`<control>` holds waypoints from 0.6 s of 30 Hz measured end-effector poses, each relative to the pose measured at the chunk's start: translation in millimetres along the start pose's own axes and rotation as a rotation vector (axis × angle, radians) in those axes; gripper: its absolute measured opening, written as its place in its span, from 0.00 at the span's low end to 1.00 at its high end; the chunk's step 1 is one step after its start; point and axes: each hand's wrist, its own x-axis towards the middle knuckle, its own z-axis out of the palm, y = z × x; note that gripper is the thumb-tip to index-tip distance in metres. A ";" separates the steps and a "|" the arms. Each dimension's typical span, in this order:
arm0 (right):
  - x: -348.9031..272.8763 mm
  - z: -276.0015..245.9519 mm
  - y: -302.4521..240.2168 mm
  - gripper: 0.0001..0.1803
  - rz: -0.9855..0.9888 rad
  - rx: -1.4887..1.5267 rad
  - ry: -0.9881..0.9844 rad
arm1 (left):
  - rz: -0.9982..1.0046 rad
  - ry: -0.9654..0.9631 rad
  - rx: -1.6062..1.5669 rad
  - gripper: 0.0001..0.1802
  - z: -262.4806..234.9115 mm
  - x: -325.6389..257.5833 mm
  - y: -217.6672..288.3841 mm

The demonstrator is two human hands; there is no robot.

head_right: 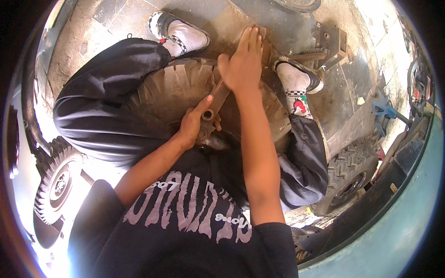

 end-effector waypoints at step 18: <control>18.1 3.3 8.2 0.53 0.053 0.162 -0.037 | 0.021 0.040 0.068 0.39 5.6 -3.7 3.1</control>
